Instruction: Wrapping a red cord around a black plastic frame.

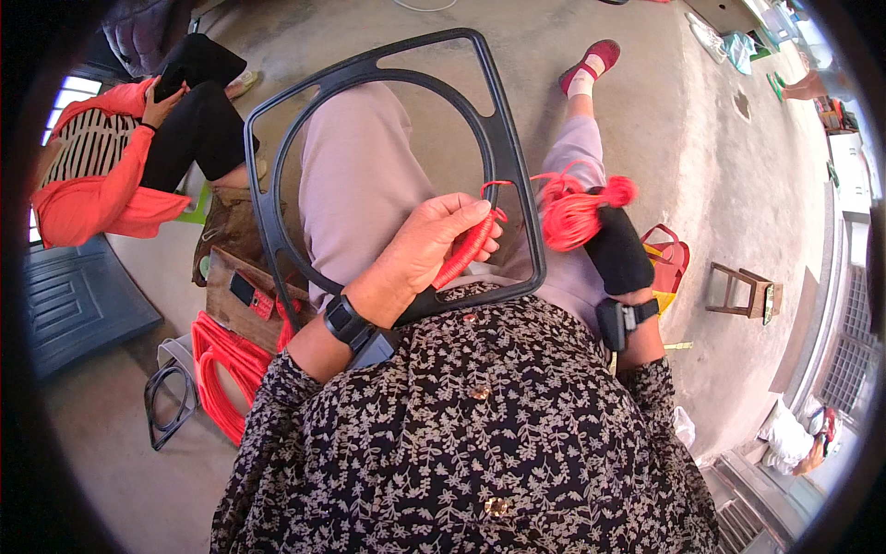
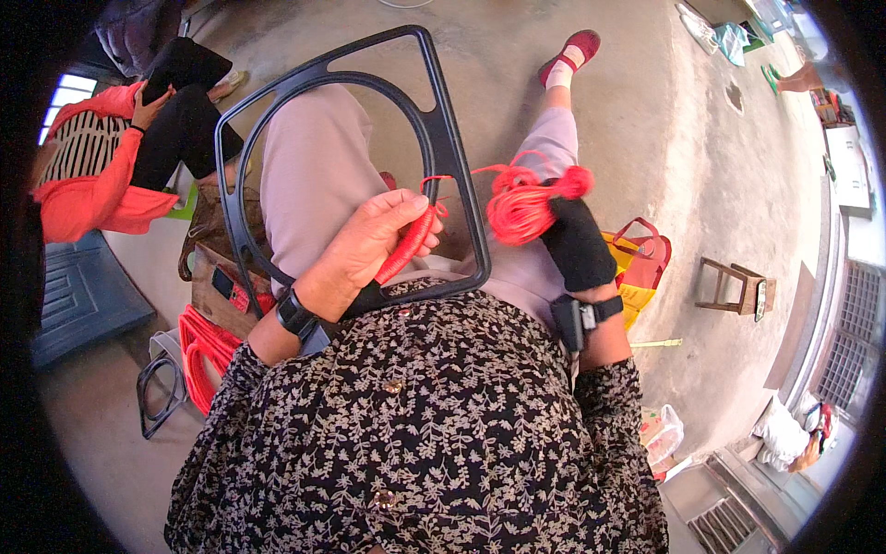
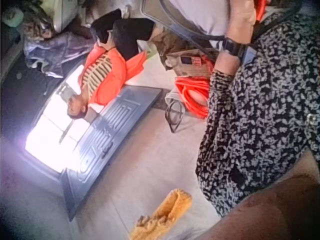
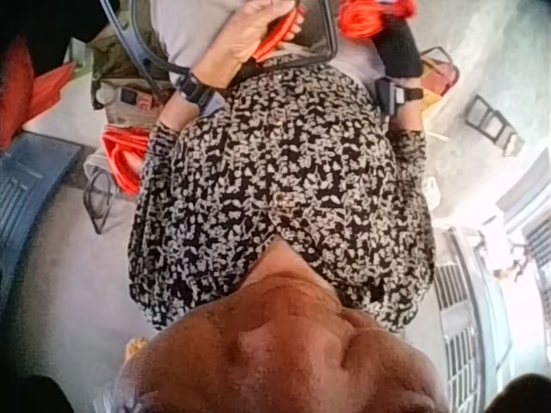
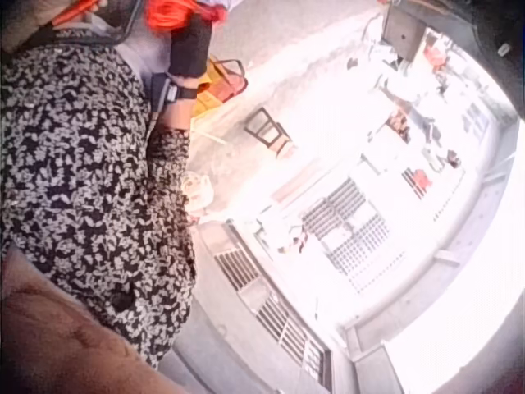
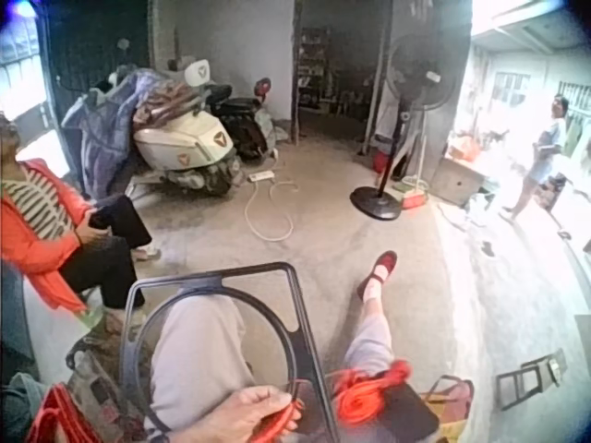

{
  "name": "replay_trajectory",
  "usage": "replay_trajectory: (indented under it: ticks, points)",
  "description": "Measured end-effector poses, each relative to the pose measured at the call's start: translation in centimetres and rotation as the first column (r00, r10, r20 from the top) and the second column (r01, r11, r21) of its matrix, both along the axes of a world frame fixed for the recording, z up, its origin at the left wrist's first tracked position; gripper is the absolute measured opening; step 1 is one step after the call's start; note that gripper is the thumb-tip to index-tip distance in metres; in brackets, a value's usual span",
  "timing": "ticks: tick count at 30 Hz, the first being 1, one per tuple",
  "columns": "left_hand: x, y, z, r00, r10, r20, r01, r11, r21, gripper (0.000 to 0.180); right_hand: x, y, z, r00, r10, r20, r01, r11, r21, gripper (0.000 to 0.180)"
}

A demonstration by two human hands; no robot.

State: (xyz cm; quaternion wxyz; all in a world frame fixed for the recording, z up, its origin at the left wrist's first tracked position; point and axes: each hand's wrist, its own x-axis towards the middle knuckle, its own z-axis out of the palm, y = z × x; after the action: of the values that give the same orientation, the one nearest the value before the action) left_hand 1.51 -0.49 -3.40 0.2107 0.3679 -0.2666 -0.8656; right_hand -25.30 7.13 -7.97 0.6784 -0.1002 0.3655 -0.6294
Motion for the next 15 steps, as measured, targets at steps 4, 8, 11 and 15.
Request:
replay_trajectory:
  ticks: [4, 8, 11, 15]
  points:
    - [-0.2, -0.1, -0.2, 0.999, 0.014, -0.037, -0.015, 1.000, -0.003, 0.023, -1.3, 1.5, 2.2, 0.551, -0.305, -0.777, 0.226, 0.951, -0.212, 0.026]
    - [-0.4, -0.1, -0.2, 0.998, 0.027, -0.055, -0.025, 0.999, 0.043, 0.022, -4.2, 3.3, 1.7, 0.952, -0.266, -0.149, 0.251, 0.961, -0.114, 0.033]
    - [-0.6, 0.0, 0.1, 0.994, 0.067, -0.091, -0.058, 0.994, 0.096, 0.021, -4.4, 3.4, 1.9, 0.928, -0.332, 0.169, 0.316, 0.942, 0.115, 0.043]
    - [-0.7, -0.3, 0.7, 0.991, 0.104, -0.082, -0.095, 0.990, 0.103, 0.017, -3.3, 2.4, 2.8, 0.975, -0.005, -0.221, 0.043, 0.985, 0.166, 0.055]
